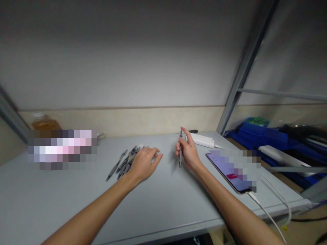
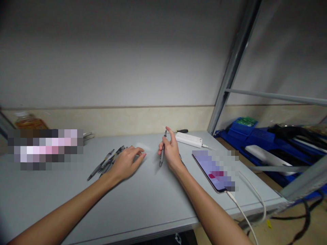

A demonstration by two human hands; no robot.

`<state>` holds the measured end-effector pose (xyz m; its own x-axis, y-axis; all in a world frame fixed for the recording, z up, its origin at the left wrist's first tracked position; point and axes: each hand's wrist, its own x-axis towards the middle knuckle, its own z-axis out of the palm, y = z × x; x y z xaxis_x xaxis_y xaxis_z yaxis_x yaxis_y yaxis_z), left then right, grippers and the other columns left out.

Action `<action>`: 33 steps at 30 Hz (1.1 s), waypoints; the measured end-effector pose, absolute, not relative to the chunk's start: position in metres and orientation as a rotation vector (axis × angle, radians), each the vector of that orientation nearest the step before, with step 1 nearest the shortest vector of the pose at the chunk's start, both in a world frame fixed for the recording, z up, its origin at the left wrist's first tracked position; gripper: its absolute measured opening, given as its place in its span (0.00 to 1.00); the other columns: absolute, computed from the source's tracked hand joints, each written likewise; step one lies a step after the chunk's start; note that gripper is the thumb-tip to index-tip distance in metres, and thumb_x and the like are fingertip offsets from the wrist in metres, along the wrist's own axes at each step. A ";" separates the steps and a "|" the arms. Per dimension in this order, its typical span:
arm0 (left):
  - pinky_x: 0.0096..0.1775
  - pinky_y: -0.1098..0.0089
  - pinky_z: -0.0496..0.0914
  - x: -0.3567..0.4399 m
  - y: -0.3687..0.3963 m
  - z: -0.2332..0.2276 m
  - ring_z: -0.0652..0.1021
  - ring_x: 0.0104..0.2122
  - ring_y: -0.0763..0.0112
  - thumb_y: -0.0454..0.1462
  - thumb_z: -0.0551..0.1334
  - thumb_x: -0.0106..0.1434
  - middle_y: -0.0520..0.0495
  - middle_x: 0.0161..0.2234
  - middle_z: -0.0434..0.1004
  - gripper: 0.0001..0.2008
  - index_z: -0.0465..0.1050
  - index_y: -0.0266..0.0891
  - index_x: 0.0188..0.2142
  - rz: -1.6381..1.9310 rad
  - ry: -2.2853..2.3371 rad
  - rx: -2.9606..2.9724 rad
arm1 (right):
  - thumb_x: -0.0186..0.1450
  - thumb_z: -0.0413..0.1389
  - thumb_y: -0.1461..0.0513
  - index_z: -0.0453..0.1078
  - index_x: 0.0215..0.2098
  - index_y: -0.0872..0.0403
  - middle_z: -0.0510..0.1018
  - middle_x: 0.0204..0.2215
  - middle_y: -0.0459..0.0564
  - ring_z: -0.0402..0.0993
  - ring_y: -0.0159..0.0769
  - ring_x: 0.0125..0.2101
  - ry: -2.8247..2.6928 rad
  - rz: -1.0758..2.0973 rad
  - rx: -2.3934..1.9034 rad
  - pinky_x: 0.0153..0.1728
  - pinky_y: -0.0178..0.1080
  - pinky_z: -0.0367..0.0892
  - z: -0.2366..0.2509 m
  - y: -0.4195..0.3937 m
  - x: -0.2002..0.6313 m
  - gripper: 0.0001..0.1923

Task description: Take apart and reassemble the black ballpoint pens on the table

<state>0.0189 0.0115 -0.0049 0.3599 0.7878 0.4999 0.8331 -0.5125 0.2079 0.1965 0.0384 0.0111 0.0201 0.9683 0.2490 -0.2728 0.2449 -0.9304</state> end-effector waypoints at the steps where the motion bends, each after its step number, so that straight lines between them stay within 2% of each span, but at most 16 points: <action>1: 0.40 0.65 0.65 0.017 0.014 -0.005 0.74 0.34 0.63 0.43 0.50 0.65 0.44 0.31 0.77 0.15 0.72 0.37 0.37 -0.836 -1.527 -2.499 | 0.58 0.51 0.56 0.53 0.57 0.51 0.62 0.11 0.33 0.58 0.26 0.10 -1.118 1.153 -0.825 0.13 0.28 0.55 0.012 0.038 0.197 0.29; 3: 0.39 0.65 0.65 0.013 0.018 -0.005 0.74 0.33 0.64 0.42 0.50 0.65 0.45 0.30 0.76 0.15 0.72 0.38 0.36 -0.826 -1.560 -2.466 | 0.58 0.51 0.55 0.56 0.54 0.52 0.59 0.10 0.32 0.54 0.24 0.09 -1.104 1.129 -0.846 0.11 0.27 0.51 0.013 0.037 0.196 0.27; 7: 0.39 0.66 0.64 0.008 0.023 -0.006 0.75 0.34 0.64 0.42 0.49 0.65 0.45 0.29 0.77 0.15 0.72 0.38 0.36 -0.830 -1.598 -2.450 | 0.58 0.52 0.55 0.51 0.56 0.50 0.59 0.09 0.30 0.52 0.23 0.08 -1.125 1.113 -0.832 0.10 0.26 0.49 0.015 0.036 0.197 0.29; 11: 0.39 0.66 0.64 0.007 0.025 -0.008 0.75 0.33 0.64 0.42 0.49 0.65 0.45 0.29 0.77 0.15 0.72 0.39 0.35 -0.799 -1.613 -2.440 | 0.57 0.53 0.53 0.56 0.51 0.51 0.57 0.09 0.30 0.51 0.23 0.07 -1.144 1.131 -0.812 0.09 0.26 0.46 0.017 0.036 0.199 0.25; 16: 0.37 0.66 0.64 0.007 0.025 -0.007 0.75 0.33 0.64 0.41 0.49 0.65 0.45 0.29 0.76 0.14 0.72 0.39 0.34 -0.689 -1.635 -2.408 | 0.57 0.54 0.51 0.53 0.54 0.50 0.57 0.09 0.30 0.51 0.23 0.07 -1.133 1.086 -0.789 0.10 0.26 0.49 0.018 0.036 0.200 0.30; 24: 0.39 0.61 0.64 0.006 0.023 -0.001 0.73 0.39 0.56 0.36 0.52 0.62 0.37 0.33 0.77 0.12 0.73 0.36 0.34 -0.490 -1.736 -2.301 | 0.59 0.53 0.53 0.56 0.49 0.50 0.58 0.09 0.30 0.51 0.23 0.07 -1.177 1.039 -0.753 0.09 0.26 0.48 0.014 0.038 0.200 0.22; 30: 0.40 0.59 0.64 0.004 0.023 -0.003 0.70 0.43 0.54 0.36 0.51 0.61 0.36 0.38 0.75 0.13 0.72 0.36 0.37 -0.352 -1.786 -2.225 | 0.58 0.54 0.51 0.52 0.56 0.49 0.58 0.09 0.30 0.52 0.23 0.08 -1.200 1.040 -0.768 0.10 0.26 0.48 0.016 0.036 0.199 0.30; 33: 0.40 0.59 0.64 0.004 0.023 -0.005 0.70 0.43 0.54 0.36 0.50 0.62 0.36 0.39 0.74 0.13 0.72 0.35 0.39 -0.284 -1.801 -2.181 | 0.59 0.53 0.51 0.54 0.54 0.50 0.58 0.09 0.31 0.52 0.23 0.07 -1.215 1.041 -0.774 0.09 0.26 0.48 0.015 0.036 0.200 0.28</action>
<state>0.0037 0.0227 -0.0045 0.1958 0.9212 0.3364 0.9800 -0.1710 -0.1022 0.1995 0.0359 0.0153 0.0234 0.9319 0.3618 -0.2141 0.3582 -0.9088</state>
